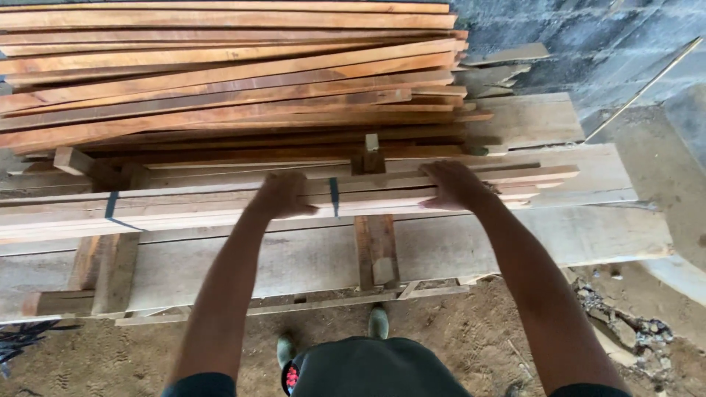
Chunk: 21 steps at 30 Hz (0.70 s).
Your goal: The person lifts a bundle of light-colored wooden planks from a workbench and places them on the ground. They then pick up individual darker wooden planks from a stack and place them onto the workbench one by one.
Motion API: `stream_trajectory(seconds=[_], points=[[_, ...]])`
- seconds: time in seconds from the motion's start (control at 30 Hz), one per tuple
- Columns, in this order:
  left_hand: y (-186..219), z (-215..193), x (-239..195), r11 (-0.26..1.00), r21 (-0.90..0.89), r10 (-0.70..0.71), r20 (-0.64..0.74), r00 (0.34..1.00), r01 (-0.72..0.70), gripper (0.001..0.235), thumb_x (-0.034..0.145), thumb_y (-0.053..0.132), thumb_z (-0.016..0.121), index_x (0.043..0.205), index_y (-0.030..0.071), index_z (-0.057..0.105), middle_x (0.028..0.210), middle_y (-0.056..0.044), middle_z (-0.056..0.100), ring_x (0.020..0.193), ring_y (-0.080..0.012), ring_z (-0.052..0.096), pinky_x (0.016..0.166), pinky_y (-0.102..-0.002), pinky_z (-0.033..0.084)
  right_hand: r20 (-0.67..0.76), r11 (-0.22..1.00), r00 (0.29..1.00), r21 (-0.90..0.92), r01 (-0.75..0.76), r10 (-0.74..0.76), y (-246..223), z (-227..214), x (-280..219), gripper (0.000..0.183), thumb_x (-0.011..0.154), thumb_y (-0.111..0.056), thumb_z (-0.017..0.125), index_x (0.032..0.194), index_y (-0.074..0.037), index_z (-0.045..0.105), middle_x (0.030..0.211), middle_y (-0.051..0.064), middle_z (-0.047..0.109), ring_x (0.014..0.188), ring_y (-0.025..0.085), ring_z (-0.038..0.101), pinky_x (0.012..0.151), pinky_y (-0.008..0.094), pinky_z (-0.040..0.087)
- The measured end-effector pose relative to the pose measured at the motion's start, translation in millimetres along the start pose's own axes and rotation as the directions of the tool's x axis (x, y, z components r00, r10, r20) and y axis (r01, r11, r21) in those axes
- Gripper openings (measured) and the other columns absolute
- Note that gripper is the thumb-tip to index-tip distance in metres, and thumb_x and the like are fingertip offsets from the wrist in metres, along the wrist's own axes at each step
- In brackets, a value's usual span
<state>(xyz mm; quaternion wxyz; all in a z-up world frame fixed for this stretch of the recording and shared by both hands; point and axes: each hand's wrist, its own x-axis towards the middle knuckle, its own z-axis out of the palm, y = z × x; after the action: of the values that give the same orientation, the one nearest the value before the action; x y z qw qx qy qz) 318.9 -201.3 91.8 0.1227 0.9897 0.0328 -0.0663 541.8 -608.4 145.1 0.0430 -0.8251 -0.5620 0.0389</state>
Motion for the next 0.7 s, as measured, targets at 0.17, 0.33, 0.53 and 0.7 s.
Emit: stream_trajectory(seconds=[0.17,0.33,0.53,0.7], points=[[93,17,40,0.999,0.023,0.029,-0.096,0.995,-0.027,0.095,0.070,0.074,0.077,0.137,0.011,0.052,0.130,-0.013,0.064,0.129,-0.0311,0.060,0.111,-0.055,0.039,0.057,0.987,0.989,-0.096,-0.130,0.136,35,2,-28,0.095,0.068,-0.065,0.083,0.138,-0.007,0.055,0.118,0.019,0.068,0.116,0.036,0.067,0.103,0.048,0.051],[112,48,56,0.966,0.240,0.207,-0.496,0.843,-0.096,0.086,0.052,0.079,0.083,0.107,0.016,0.060,0.097,-0.003,0.062,0.096,-0.0242,0.069,0.081,-0.047,0.056,0.070,0.976,0.974,-0.062,-0.210,0.214,39,5,-30,0.098,0.066,-0.077,0.078,0.134,-0.009,0.058,0.121,0.016,0.067,0.121,0.032,0.065,0.108,0.045,0.049],[115,34,51,0.904,0.414,0.352,-0.587,0.729,-0.104,0.077,0.067,0.091,0.065,0.095,0.020,0.067,0.090,-0.002,0.064,0.084,-0.0204,0.070,0.066,-0.041,0.058,0.006,0.977,0.977,-0.024,-0.214,0.214,45,17,-32,0.094,0.066,-0.080,0.077,0.125,-0.009,0.062,0.111,0.014,0.070,0.113,0.031,0.069,0.104,0.044,0.052],[127,20,46,0.926,0.364,0.317,-0.593,0.740,-0.105,0.076,0.061,0.086,0.072,0.095,0.019,0.065,0.085,-0.001,0.064,0.081,-0.0213,0.072,0.066,-0.040,0.058,-0.326,0.988,0.944,-0.123,-0.094,0.049,54,40,-35,0.084,0.061,-0.083,0.077,0.107,-0.013,0.067,0.088,0.007,0.069,0.088,0.026,0.074,0.081,0.040,0.060]])
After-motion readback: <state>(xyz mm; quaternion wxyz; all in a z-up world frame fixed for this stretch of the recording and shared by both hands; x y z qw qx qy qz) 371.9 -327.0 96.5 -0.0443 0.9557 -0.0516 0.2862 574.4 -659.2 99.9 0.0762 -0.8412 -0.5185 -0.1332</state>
